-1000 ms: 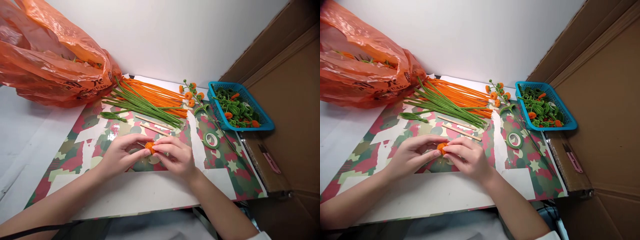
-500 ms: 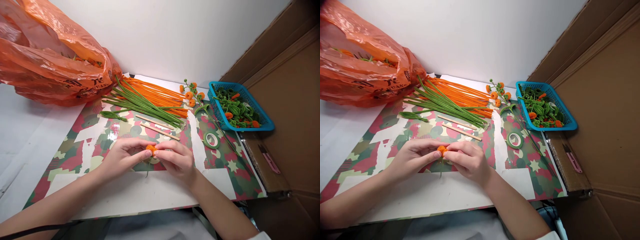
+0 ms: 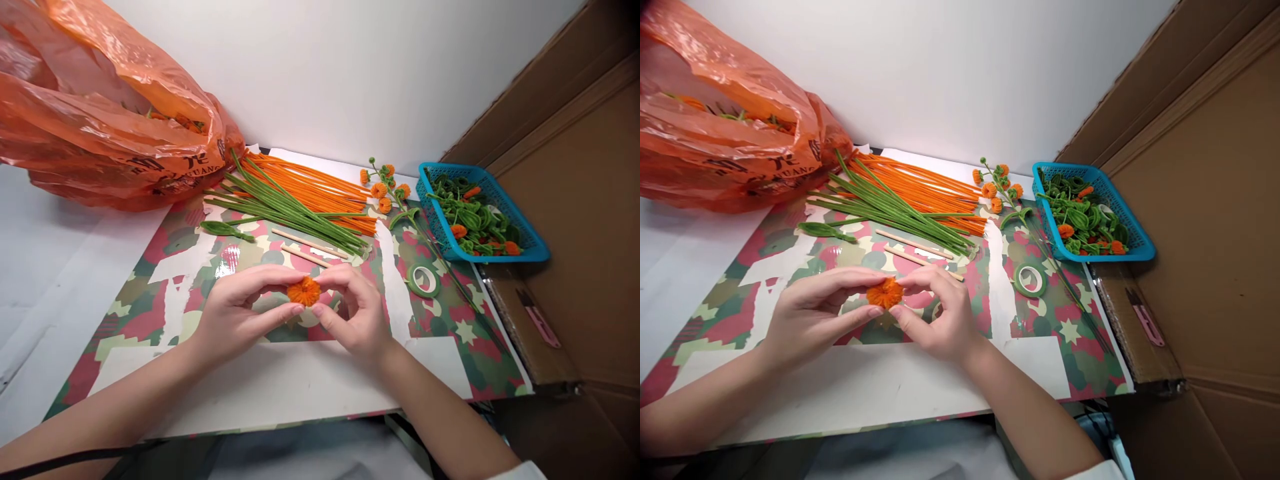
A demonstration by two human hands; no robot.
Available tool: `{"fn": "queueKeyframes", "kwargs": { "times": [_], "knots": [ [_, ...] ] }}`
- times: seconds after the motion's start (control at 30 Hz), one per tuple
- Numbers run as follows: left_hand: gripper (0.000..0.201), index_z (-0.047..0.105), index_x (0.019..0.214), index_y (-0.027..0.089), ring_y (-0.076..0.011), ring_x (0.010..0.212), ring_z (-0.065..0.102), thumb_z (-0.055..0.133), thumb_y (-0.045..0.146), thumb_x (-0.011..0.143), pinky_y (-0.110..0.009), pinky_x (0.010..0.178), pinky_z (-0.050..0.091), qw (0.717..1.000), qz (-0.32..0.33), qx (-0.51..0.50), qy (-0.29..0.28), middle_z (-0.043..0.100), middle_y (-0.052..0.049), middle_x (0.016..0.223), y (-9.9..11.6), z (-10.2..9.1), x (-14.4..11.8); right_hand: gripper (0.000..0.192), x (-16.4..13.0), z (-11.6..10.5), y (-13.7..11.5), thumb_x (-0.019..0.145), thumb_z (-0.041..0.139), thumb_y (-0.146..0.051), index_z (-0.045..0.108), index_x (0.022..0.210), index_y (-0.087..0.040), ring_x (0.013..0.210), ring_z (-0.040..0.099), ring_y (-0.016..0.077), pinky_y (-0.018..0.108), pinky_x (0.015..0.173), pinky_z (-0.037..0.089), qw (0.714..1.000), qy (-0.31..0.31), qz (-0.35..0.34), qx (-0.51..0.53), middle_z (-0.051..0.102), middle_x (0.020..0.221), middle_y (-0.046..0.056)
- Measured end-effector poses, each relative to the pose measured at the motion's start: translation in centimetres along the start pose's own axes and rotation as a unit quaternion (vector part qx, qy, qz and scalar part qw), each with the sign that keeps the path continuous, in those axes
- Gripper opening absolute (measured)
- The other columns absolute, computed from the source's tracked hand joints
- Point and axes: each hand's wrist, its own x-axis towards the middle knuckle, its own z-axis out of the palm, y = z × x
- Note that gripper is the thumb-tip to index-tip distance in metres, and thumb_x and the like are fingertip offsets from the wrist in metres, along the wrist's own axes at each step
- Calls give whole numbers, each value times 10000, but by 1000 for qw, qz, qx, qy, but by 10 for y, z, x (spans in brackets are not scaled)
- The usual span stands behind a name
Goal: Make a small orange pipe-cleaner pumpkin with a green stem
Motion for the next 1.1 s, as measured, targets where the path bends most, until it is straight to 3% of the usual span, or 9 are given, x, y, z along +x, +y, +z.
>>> {"fn": "queueKeyframes", "kwargs": {
  "times": [0.2, 0.37, 0.5, 0.67, 0.83, 1.0, 1.1],
  "knots": [
    [241, 736, 997, 275, -198, 881, 696, 763, 205, 768, -300, 772, 573, 998, 56, 13, -3, 760, -26, 956, -2, 0, 0, 206, -4, 7, 1, 801, 690, -281, 620, 987, -226, 803, 679, 151, 278, 695, 590, 987, -10, 102, 127, 680, 900, 32],
    [324, 706, 1061, 262, -200, 902, 683, 775, 202, 750, -299, 783, 558, 996, 64, 64, 2, 744, -37, 1023, -3, 0, -1, 216, -5, 11, 2, 799, 705, -314, 611, 973, -228, 785, 682, 150, 270, 668, 586, 978, 4, 133, 157, 682, 883, 24],
    [240, 683, 1007, 225, -186, 837, 663, 742, 264, 778, -282, 720, 567, 997, 18, 54, 45, 708, -42, 935, 0, 0, 0, 197, -5, 10, 3, 808, 688, -201, 626, 991, -236, 843, 679, 152, 298, 760, 582, 990, 40, 79, 114, 692, 926, 23],
    [130, 702, 854, 211, -145, 659, 675, 768, 258, 753, -235, 600, 581, 998, -12, 55, 36, 727, 6, 791, 2, 3, 0, 165, -4, 9, 3, 837, 637, -94, 655, 920, -235, 907, 686, 175, 357, 832, 569, 998, 51, -39, -13, 725, 927, 30],
    [113, 709, 874, 226, -143, 642, 682, 740, 188, 773, -248, 593, 589, 987, 78, 111, 86, 743, 16, 786, -3, 6, -2, 172, -4, 14, 0, 768, 749, -139, 664, 893, -220, 810, 677, 177, 334, 726, 582, 985, 142, -72, -72, 694, 823, 25],
    [113, 694, 846, 235, -143, 642, 690, 731, 145, 787, -252, 601, 575, 961, 198, 172, 87, 749, 17, 766, -5, 5, -3, 127, -3, 14, 0, 768, 772, -185, 694, 864, -218, 766, 683, 170, 297, 639, 586, 985, 120, -86, -84, 710, 794, 32],
    [121, 687, 853, 229, -143, 645, 699, 725, 131, 793, -240, 598, 578, 952, 230, 187, 75, 750, 11, 757, -5, 5, -3, 65, -3, 10, 2, 804, 738, -188, 707, 853, -216, 738, 683, 148, 249, 557, 566, 989, 95, -88, -71, 714, 815, 34]
  ]
}}
